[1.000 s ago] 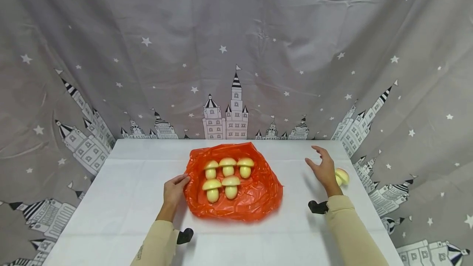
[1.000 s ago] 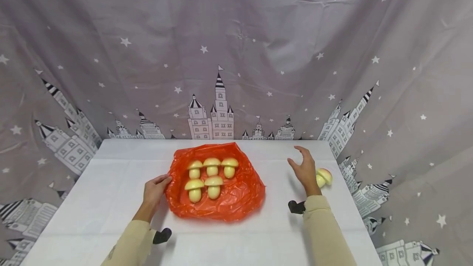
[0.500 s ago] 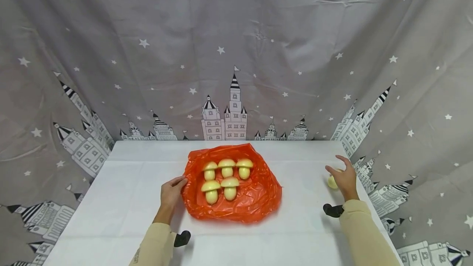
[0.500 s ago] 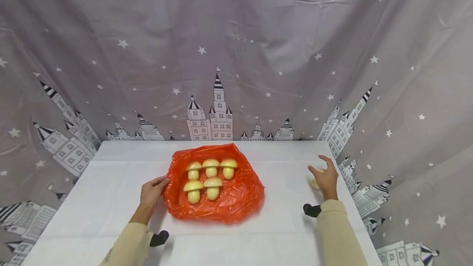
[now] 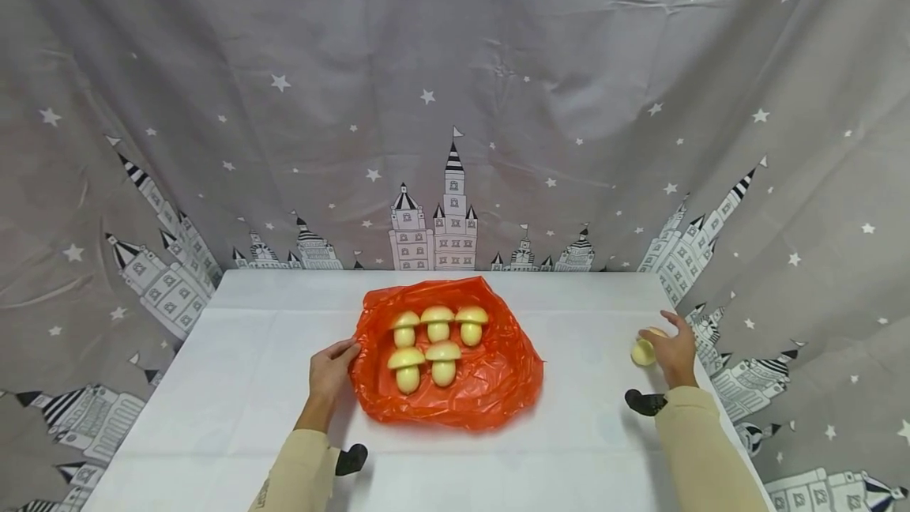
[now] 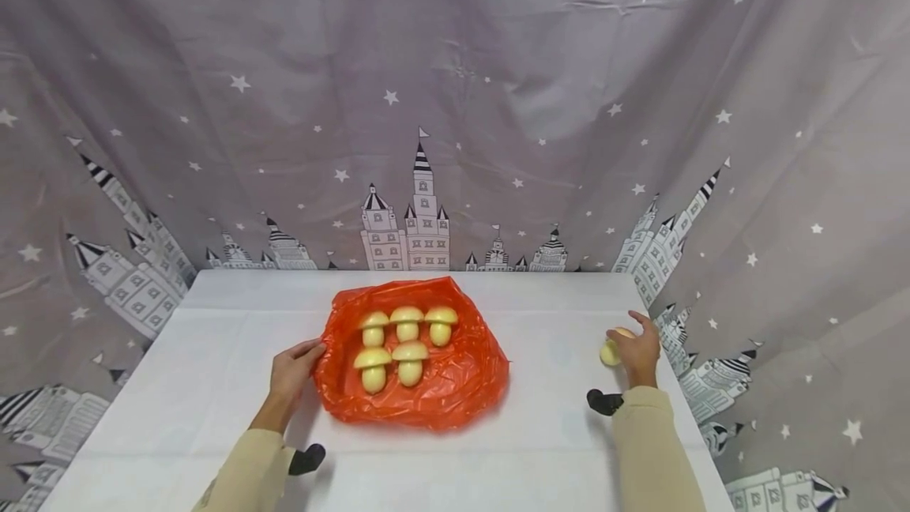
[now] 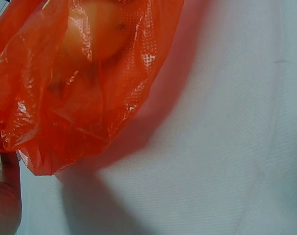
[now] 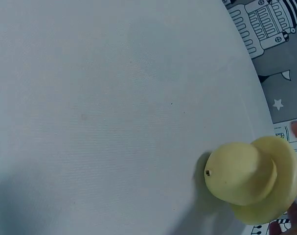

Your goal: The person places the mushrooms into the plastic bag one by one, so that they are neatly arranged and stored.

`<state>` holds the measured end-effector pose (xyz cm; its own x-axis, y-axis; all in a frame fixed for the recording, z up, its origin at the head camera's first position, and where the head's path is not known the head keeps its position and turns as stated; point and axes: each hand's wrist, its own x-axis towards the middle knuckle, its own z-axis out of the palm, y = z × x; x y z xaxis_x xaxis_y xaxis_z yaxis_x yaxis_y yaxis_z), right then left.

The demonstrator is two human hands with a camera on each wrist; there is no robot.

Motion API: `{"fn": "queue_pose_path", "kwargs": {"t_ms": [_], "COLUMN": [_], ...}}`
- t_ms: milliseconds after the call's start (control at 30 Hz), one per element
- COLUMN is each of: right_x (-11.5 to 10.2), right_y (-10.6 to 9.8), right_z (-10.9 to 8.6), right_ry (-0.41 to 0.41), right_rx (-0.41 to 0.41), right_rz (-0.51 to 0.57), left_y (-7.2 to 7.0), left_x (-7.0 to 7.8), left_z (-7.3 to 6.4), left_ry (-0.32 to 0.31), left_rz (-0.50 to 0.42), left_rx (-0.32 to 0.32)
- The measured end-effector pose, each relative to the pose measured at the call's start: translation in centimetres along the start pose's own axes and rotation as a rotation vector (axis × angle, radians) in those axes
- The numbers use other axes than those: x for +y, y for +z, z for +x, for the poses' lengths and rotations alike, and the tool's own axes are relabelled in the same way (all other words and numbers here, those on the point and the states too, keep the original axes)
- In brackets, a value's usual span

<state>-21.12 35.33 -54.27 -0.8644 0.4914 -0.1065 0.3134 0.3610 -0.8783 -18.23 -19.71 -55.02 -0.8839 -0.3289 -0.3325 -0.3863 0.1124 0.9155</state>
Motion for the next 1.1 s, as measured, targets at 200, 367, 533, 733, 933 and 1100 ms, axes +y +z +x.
{"fn": "queue_pose_path", "kwargs": {"t_ms": [200, 367, 533, 733, 933, 1100], "right_x": [0.5, 1.8, 2.3, 2.2, 2.5, 2.8], "right_y": [-0.1, 0.0, 0.4, 1.5, 3.0, 3.7], "right_z": [-0.3, -0.4, -0.5, -1.4, -2.0, -2.4], "right_ry": [0.051, 0.075, 0.048, 0.008, -0.043, -0.065], "right_rx": [-0.069, -0.08, -0.055, 0.019, 0.078, 0.107], "right_rz": [-0.083, -0.11, -0.108, -0.065, -0.034, -0.017], "left_y": [0.1, 0.2, 0.1, 0.2, 0.3, 0.4], "left_x": [-0.1, -0.1, -0.1, 0.0, 0.1, -0.1], "left_z": [0.0, -0.1, -0.1, 0.0, -0.1, 0.0], "left_ry": [-0.009, 0.005, 0.011, 0.008, 0.004, -0.009], "left_rz": [-0.008, -0.01, -0.015, -0.017, -0.006, 0.005], "left_rx": [0.002, 0.005, -0.002, -0.003, 0.002, 0.005]}}
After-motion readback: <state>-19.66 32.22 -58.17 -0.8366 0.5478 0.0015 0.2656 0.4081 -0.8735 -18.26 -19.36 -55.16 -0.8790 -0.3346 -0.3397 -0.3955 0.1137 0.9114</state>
